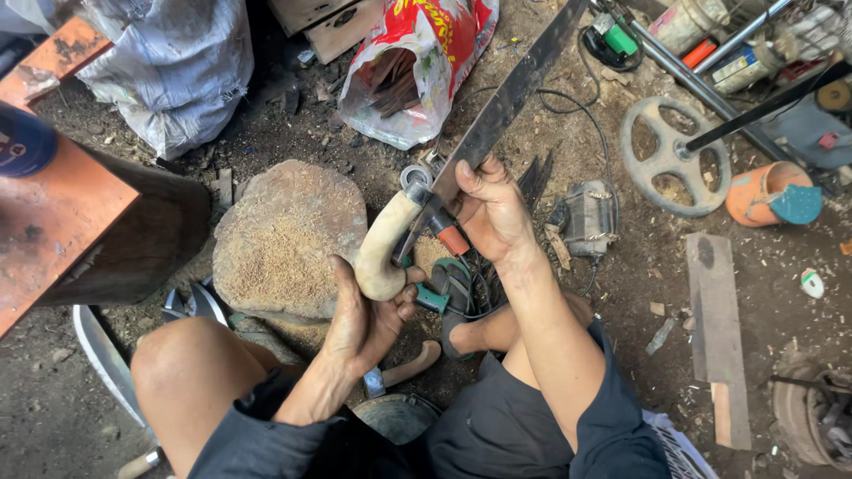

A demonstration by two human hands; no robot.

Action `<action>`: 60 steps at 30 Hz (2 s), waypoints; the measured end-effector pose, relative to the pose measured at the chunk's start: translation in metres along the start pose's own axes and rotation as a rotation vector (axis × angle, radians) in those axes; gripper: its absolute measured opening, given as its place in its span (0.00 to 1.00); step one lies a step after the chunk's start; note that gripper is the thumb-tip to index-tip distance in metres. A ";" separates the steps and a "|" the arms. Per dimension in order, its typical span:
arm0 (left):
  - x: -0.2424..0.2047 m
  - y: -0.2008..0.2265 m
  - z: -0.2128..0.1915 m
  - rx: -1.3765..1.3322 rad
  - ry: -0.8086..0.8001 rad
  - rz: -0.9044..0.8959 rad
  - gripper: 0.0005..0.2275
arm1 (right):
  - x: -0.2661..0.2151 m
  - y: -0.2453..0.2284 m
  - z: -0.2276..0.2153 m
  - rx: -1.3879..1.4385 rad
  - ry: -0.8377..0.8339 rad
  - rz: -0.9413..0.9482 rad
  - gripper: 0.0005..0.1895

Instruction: The person drills a hole into a wooden handle, inserts a metal tang, and secures it by hammering. They then use an angle grinder to smooth the blade edge.

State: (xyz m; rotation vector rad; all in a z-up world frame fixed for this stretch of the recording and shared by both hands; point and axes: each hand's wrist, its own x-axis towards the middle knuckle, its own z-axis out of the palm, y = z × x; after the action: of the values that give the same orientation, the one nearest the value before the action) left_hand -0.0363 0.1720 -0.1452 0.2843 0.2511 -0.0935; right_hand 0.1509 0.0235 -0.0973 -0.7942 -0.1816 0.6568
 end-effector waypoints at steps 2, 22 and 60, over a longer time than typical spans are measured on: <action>0.002 -0.001 0.005 -0.011 -0.048 0.003 0.36 | 0.000 -0.003 0.003 0.024 -0.039 0.000 0.05; -0.009 0.002 0.027 0.156 -0.170 -0.051 0.23 | 0.002 -0.012 0.003 -0.134 -0.027 -0.035 0.04; -0.021 0.001 0.030 0.134 -0.180 -0.094 0.19 | 0.017 -0.006 -0.002 -0.264 0.025 0.090 0.08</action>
State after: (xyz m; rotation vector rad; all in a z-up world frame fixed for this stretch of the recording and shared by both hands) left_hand -0.0501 0.1652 -0.1121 0.3947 0.0789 -0.2282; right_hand 0.1674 0.0298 -0.0958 -1.0688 -0.2139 0.7164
